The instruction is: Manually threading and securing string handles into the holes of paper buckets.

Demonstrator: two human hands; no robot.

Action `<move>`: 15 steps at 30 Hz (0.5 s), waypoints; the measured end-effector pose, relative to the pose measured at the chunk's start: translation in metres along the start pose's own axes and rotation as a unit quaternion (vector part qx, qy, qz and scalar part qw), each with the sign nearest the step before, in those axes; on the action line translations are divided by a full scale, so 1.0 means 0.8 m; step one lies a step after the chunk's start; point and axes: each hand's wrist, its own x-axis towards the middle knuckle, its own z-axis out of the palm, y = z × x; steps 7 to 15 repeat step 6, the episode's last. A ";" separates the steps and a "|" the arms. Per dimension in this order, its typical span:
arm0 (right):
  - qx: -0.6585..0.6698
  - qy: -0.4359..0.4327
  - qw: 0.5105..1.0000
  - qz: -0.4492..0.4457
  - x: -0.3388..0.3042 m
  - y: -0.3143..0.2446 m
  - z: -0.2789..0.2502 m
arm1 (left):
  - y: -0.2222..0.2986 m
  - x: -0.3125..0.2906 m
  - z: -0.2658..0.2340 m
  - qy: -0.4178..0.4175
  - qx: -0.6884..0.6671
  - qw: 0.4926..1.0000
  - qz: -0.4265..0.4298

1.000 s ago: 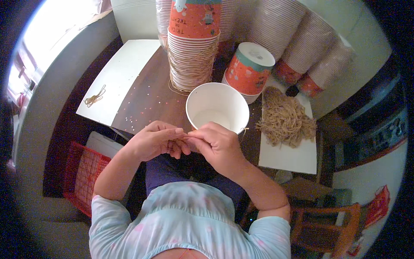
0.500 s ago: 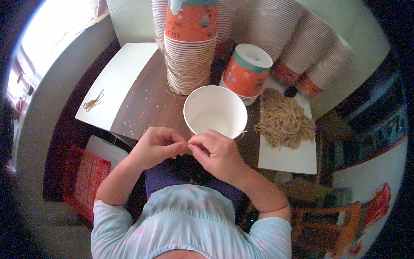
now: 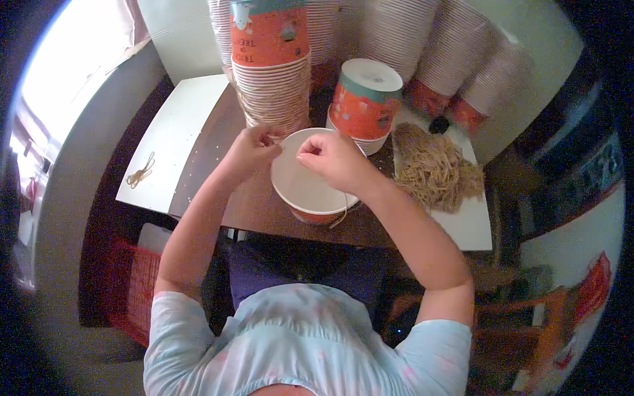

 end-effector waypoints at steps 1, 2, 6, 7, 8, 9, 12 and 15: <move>-0.011 -0.011 0.998 0.064 0.007 0.005 0.000 | -0.003 0.001 0.005 -0.062 -0.045 0.994 -0.078; 0.010 -0.009 1.000 0.027 0.011 0.010 -0.002 | -0.006 -0.004 0.009 -0.058 -0.052 0.996 -0.047; -0.082 -0.074 0.993 0.043 0.016 0.021 0.002 | -0.002 -0.062 0.022 -0.023 -0.327 0.928 -0.179; -0.082 -0.074 0.993 0.043 0.016 0.021 0.002 | -0.002 -0.062 0.022 -0.023 -0.327 0.928 -0.179; -0.082 -0.074 0.993 0.043 0.016 0.021 0.002 | -0.002 -0.062 0.022 -0.023 -0.327 0.928 -0.179; -0.082 -0.074 0.993 0.043 0.016 0.021 0.002 | -0.002 -0.062 0.022 -0.023 -0.327 0.928 -0.179; -0.082 -0.074 0.993 0.043 0.016 0.021 0.002 | -0.002 -0.062 0.022 -0.023 -0.327 0.928 -0.179; -0.082 -0.074 0.993 0.043 0.016 0.021 0.002 | -0.002 -0.062 0.022 -0.023 -0.327 0.928 -0.179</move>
